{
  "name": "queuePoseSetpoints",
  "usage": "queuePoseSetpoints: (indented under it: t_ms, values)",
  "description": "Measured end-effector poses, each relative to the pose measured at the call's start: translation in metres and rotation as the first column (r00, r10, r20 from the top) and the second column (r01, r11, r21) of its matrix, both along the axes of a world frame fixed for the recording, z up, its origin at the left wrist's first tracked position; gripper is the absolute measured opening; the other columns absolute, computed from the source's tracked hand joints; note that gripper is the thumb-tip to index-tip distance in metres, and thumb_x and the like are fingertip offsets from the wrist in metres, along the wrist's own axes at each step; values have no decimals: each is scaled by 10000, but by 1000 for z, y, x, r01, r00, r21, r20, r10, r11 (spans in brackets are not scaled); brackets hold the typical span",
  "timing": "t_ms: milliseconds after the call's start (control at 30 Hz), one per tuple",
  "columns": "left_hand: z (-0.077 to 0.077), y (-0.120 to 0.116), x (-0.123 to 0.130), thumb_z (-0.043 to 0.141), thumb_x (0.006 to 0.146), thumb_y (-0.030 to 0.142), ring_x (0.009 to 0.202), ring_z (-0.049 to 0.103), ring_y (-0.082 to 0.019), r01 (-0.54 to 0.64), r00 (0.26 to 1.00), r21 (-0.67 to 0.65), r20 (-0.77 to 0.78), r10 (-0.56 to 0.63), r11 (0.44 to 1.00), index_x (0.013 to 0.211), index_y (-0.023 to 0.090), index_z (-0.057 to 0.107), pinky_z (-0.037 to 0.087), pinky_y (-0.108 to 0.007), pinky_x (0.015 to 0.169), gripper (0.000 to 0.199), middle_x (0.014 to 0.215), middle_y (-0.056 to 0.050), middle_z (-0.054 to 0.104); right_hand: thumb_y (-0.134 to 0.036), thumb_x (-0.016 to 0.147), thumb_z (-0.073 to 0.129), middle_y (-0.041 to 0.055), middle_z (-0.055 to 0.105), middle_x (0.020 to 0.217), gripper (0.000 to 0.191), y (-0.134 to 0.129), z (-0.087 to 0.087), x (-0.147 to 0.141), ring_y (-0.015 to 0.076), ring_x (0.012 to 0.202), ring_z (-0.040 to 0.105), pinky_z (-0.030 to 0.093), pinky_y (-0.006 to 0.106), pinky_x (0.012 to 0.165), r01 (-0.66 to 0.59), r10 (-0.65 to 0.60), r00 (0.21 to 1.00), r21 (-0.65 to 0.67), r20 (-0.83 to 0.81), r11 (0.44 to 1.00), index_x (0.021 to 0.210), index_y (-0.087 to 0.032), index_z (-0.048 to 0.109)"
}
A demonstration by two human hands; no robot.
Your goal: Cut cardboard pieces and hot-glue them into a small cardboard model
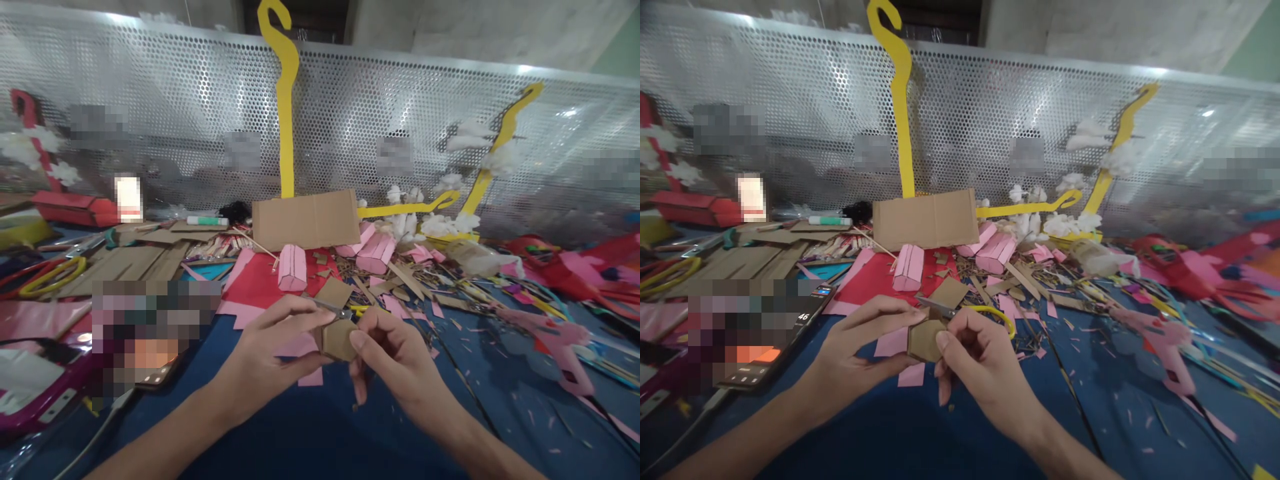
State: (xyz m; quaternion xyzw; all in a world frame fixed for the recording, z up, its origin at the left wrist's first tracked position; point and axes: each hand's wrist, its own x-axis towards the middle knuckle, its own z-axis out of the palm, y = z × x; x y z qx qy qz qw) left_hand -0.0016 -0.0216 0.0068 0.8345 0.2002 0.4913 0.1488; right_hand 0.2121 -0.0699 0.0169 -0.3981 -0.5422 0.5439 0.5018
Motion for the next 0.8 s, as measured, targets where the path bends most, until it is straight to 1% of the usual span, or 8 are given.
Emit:
queuePoseSetpoints:
  t_ms: [100, 300, 500, 667, 800]
  values:
    - [1, -1, -1, 800, 877, 171, 1068, 711, -211, 2, 1000, -5, -3, -2, 1000, 1315, 255, 674, 625, -364, 957, 464, 1173, -79, 689, -517, 916, 742, -27, 691, 591, 394, 0, 0, 0, 98, 398, 634, 530, 194, 428, 2, -2, 1000, -2, 6, 1000, 789, -201, 543]
    - [0, 0, 0, 787, 884, 145, 1060, 716, -203, 7, 1000, -6, -4, -7, 1000, 1315, 253, 674, 626, -356, 958, 459, 1176, -77, 694, -516, 915, 743, -27, 690, 597, 394, 1, -2, 0, 99, 405, 637, 524, 197, 436, -1, 2, 1000, -4, 13, 1000, 790, -204, 537]
    - [-1, -1, 0, 809, 849, 114, 1079, 709, -191, 3, 1000, -19, 0, -3, 1000, 1290, 231, 683, 609, -316, 983, 473, 1195, -71, 699, -509, 928, 733, -26, 693, 606, 391, 1, -1, 1, 95, 420, 643, 525, 190, 448, -12, 12, 1000, 3, 28, 1000, 790, -200, 535]
    - [-2, -2, -1, 827, 837, 138, 1096, 708, -190, -20, 1000, -35, -13, 19, 999, 1275, 224, 683, 597, -314, 1004, 469, 1214, -74, 705, -500, 941, 722, -29, 693, 618, 378, 2, -2, 0, 91, 420, 643, 529, 189, 453, -21, 21, 1000, -3, 17, 1000, 804, -195, 544]
    - [-2, -2, 0, 851, 829, 205, 1038, 731, -208, -36, 999, -4, 16, 36, 999, 1231, 230, 705, 629, -344, 949, 428, 1163, -79, 730, -524, 925, 730, -31, 684, 602, 401, 2, 1, -1, 94, 410, 642, 518, 188, 441, -17, 17, 1000, -13, 20, 1000, 788, -193, 549]
